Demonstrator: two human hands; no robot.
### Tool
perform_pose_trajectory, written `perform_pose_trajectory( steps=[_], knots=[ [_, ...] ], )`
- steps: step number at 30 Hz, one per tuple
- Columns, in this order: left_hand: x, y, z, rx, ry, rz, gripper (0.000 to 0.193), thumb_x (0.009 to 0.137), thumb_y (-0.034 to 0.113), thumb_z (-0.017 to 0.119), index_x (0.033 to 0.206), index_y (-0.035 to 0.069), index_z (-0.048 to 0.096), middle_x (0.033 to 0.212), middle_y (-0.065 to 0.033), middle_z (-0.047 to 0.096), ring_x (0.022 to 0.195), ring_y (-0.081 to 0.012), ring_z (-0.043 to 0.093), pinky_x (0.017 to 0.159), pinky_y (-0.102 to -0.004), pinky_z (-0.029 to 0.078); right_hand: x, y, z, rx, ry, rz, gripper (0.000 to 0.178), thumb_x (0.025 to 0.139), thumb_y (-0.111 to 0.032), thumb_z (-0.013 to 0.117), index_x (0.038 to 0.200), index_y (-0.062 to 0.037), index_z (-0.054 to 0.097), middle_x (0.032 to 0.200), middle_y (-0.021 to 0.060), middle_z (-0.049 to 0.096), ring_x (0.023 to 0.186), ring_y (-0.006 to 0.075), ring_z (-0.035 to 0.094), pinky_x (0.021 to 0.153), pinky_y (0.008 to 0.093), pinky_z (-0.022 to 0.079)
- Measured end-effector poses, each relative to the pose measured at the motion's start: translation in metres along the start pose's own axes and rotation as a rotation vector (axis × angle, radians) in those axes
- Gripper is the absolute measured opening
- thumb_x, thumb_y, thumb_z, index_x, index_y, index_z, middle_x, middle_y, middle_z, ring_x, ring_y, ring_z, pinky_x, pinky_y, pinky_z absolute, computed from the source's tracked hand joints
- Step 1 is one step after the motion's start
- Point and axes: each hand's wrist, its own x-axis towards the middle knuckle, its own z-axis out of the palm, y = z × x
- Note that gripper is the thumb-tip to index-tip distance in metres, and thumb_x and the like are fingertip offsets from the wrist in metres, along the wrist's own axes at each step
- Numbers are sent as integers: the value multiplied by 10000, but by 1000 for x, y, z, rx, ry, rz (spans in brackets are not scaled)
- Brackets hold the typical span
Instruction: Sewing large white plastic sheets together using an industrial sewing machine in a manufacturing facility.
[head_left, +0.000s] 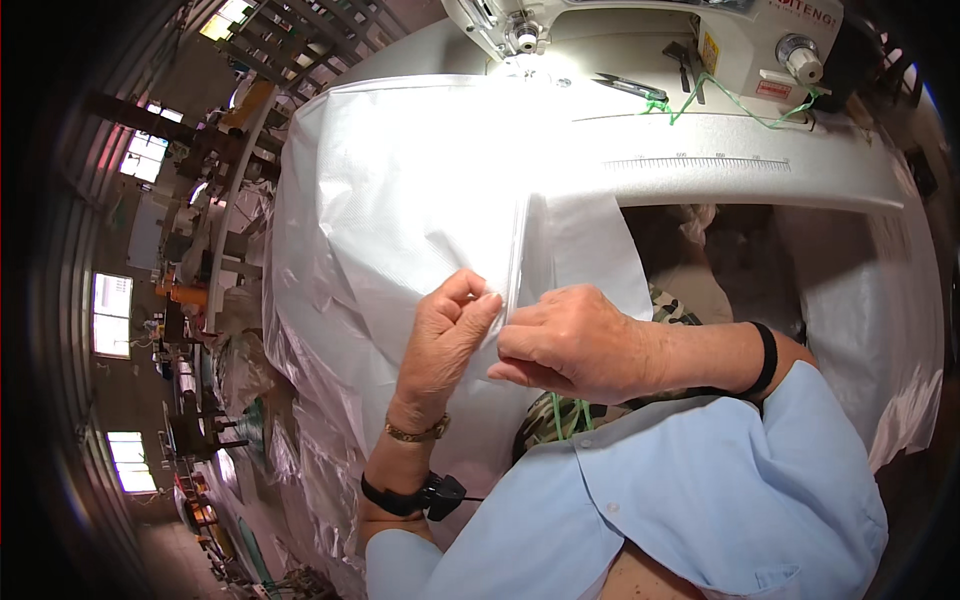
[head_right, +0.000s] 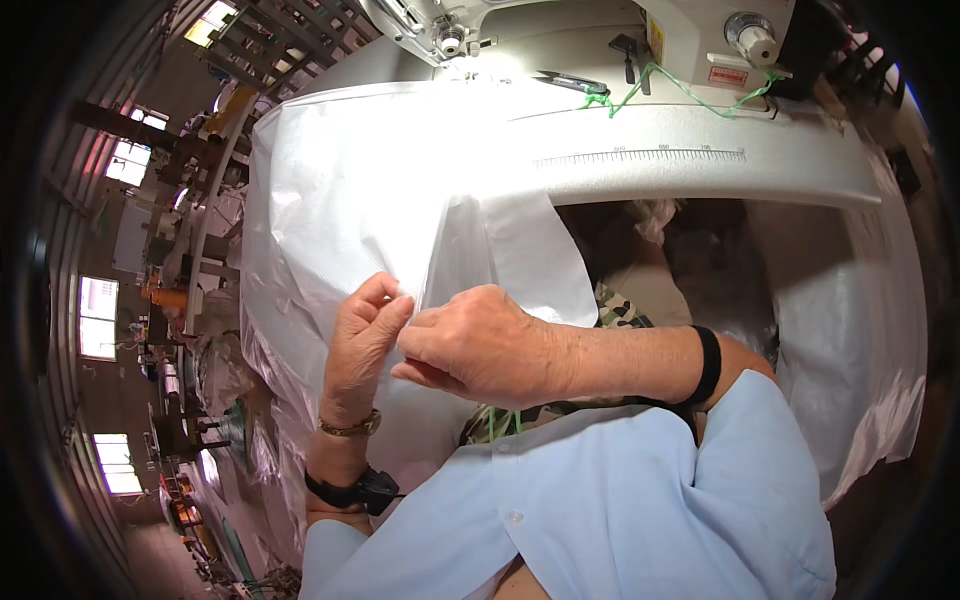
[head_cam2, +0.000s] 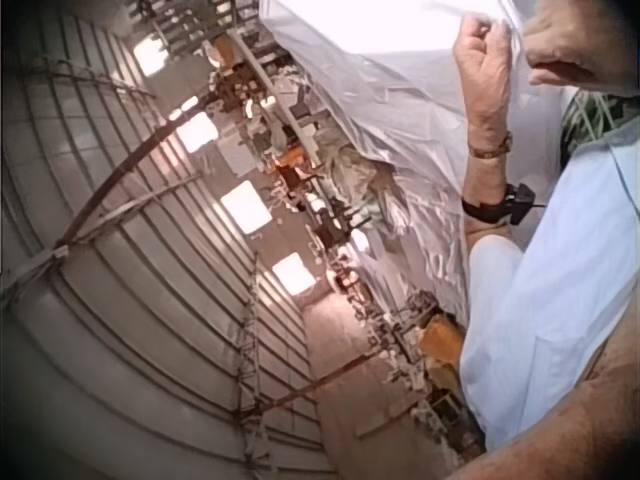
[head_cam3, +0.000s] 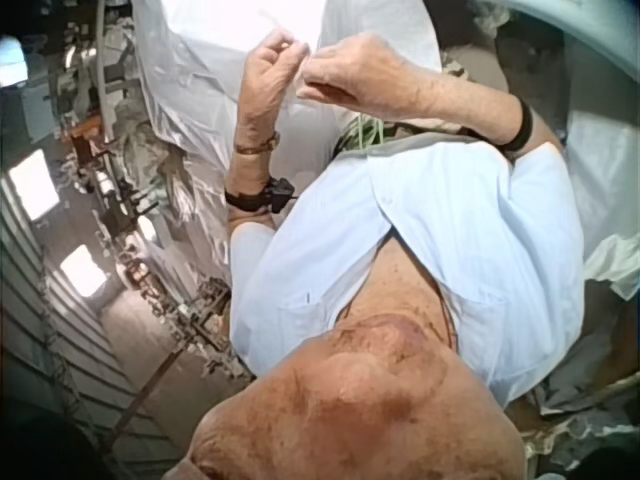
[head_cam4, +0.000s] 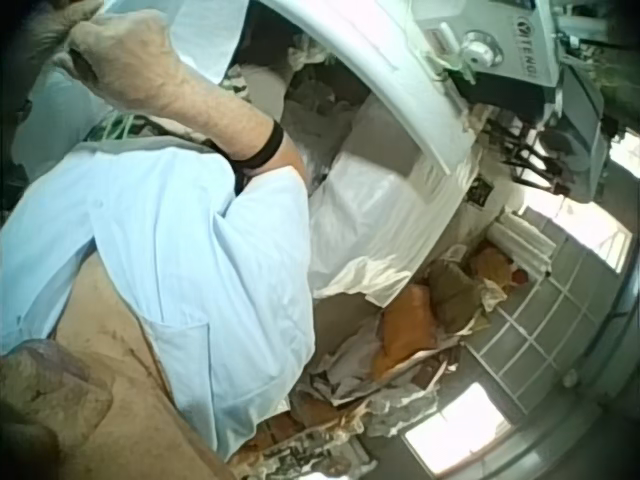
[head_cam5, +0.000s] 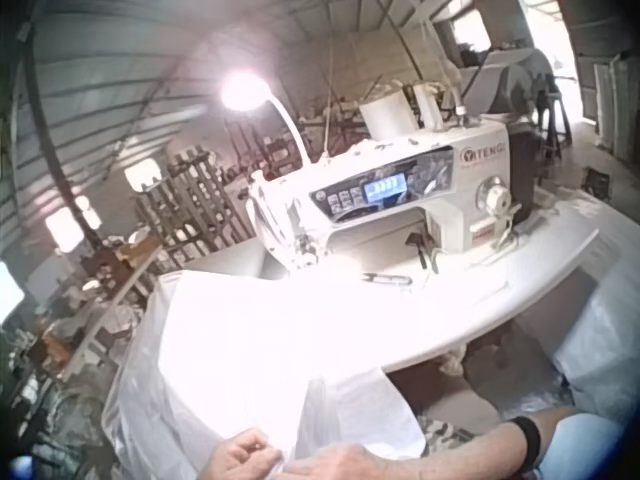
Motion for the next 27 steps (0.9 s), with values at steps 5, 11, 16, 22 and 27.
perform_pose_trajectory(
  steps=[5,11,16,22,27],
  knots=[
    [-4,-16,10,-108,-9,-21,120,1018,131,543,917,68,559,736,98,486,611,28,357,521,-155,298,-4,-2,9,-137,-75,-55,307,896,-242,691,711,-84,504,634,43,525,503,228,517,489,346,410],
    [-2,-17,11,-177,28,-51,176,1035,209,537,955,53,538,719,95,458,623,25,387,541,-156,354,3,-1,17,-295,-112,-169,268,861,-216,677,693,-90,511,650,19,503,581,170,534,525,319,401],
    [3,-20,6,-210,-11,-24,161,1018,189,563,932,61,518,721,87,455,641,22,391,536,-164,341,7,1,23,-397,-117,-363,174,781,-155,671,691,-70,549,713,52,502,655,198,548,621,326,466],
    [4,3,-5,117,63,12,151,990,136,595,878,57,533,714,89,477,624,17,390,553,-165,311,5,31,15,-81,312,-333,182,814,-142,674,973,-53,670,986,89,653,902,258,635,787,363,510],
    [2,39,-22,341,210,247,137,966,127,631,869,36,603,748,67,538,642,12,405,563,-164,294,23,91,53,54,898,422,495,913,-208,645,1325,10,479,1255,162,583,1115,290,576,954,393,449]
  ],
)
